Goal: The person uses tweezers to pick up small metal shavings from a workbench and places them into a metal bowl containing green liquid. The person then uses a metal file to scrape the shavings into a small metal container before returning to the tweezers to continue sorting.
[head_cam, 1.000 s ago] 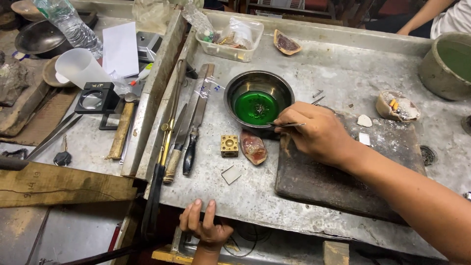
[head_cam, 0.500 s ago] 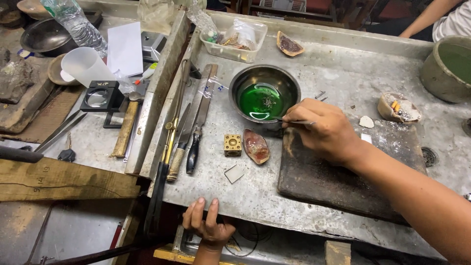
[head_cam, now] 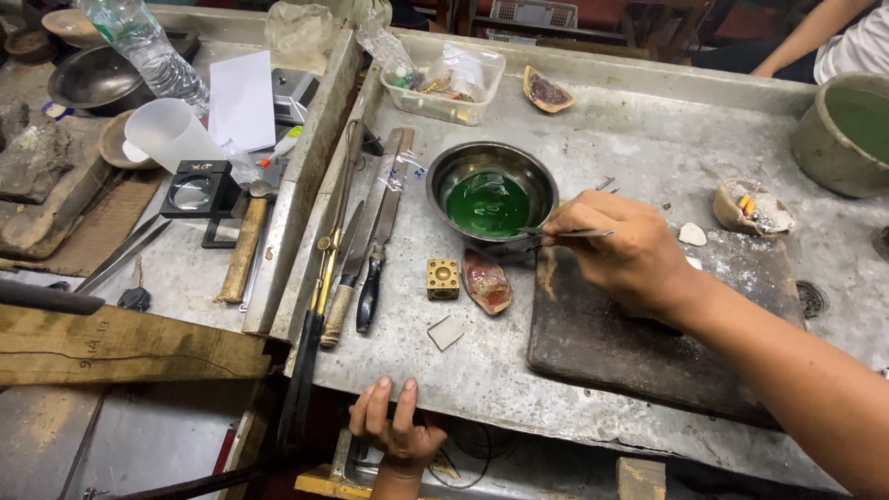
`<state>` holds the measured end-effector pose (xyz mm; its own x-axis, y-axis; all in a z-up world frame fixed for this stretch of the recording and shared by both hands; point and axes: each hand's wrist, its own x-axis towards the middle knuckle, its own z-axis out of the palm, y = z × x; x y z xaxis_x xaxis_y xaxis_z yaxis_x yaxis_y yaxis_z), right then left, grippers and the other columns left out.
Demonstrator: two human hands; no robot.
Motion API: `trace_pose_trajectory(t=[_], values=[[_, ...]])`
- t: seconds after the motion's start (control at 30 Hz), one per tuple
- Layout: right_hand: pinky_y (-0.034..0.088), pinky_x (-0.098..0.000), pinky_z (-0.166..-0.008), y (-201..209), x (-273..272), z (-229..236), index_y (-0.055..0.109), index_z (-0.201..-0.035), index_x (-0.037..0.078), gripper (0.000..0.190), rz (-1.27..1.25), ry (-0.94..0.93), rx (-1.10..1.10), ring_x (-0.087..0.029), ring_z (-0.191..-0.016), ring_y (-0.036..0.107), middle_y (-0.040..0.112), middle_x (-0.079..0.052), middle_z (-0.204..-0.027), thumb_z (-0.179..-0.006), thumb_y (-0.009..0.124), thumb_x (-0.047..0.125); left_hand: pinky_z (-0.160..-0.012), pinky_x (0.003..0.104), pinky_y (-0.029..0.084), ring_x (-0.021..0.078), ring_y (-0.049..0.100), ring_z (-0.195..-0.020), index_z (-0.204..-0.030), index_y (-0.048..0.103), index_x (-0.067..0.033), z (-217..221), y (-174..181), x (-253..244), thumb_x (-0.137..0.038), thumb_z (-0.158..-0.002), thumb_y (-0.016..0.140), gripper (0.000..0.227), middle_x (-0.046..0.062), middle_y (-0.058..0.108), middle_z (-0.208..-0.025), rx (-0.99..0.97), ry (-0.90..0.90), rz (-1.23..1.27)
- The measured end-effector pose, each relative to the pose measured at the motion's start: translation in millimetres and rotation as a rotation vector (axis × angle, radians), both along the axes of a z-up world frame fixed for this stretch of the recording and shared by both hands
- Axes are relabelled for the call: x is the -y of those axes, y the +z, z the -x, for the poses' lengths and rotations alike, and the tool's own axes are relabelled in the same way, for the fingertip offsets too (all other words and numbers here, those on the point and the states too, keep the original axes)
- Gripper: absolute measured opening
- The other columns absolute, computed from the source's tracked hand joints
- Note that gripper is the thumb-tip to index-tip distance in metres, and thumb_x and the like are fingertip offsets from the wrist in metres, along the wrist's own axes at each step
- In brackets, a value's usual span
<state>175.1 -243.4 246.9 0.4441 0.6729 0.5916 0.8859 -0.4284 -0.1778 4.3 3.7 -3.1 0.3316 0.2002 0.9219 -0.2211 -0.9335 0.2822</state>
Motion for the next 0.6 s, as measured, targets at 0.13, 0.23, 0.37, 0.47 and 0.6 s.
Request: trace_pose_trajectory(t=[0.13,0.23,0.37,0.47,0.6], values=[[0.058,-0.0354,-0.069,-10.7,2.6,-4.7,0.066,-0.097,-0.001,0.017,0.01,0.052,-0.016,-0.027,-0.078,0.068,0.071,-0.015,-0.091,-0.085,0.07,-0.013,-0.099,0.043,0.049,0.0309,0.044,-0.122,-0.12,0.063,-0.0132,2.4,-0.5,-0.1,-0.054,-0.105,0.039,0.049,0.011,0.052,-0.132,-0.02,0.004,-0.005],[0.056,-0.0356,-0.066,-9.9,1.0,-3.6,0.064,-0.098,0.0,0.015,0.03,0.038,-0.003,-0.026,-0.075,0.066,0.069,-0.013,-0.09,-0.088,0.071,-0.009,-0.099,0.044,0.049,0.0315,0.045,-0.122,-0.12,0.063,-0.013,3.9,-3.0,0.9,-0.056,-0.105,0.038,0.052,0.011,0.051,-0.133,-0.039,0.011,-0.006],[0.055,-0.0357,-0.07,-8.1,-0.5,-5.7,0.064,-0.102,0.003,0.014,0.017,0.048,-0.141,-0.027,-0.081,0.069,0.071,-0.012,-0.096,-0.091,0.071,-0.003,-0.101,0.043,0.047,0.0323,0.046,-0.122,-0.121,0.062,-0.0128,1.4,-4.0,2.9,-0.054,-0.106,0.039,0.05,0.011,0.052,-0.134,-0.006,0.016,-0.005],[0.056,-0.037,-0.073,-17.0,3.7,-17.0,0.063,-0.106,0.005,0.018,0.049,0.055,-0.192,-0.029,-0.086,0.07,0.07,-0.012,-0.1,-0.092,0.074,0.006,-0.102,0.043,0.048,0.0319,0.045,-0.125,-0.12,0.063,-0.0118,2.8,-5.6,4.5,-0.063,-0.107,0.026,0.064,0.012,0.051,-0.134,-0.025,0.016,0.011],[0.057,-0.0356,-0.074,-13.4,3.2,-22.0,0.061,-0.105,0.007,0.019,0.03,0.073,-0.207,-0.027,-0.083,0.068,0.068,-0.011,-0.096,-0.094,0.074,0.015,-0.099,0.044,0.048,0.033,0.047,-0.12,-0.121,0.061,-0.012,0.6,-5.5,4.9,-0.061,-0.105,0.035,0.058,0.013,0.051,-0.132,-0.022,0.047,-0.018]])
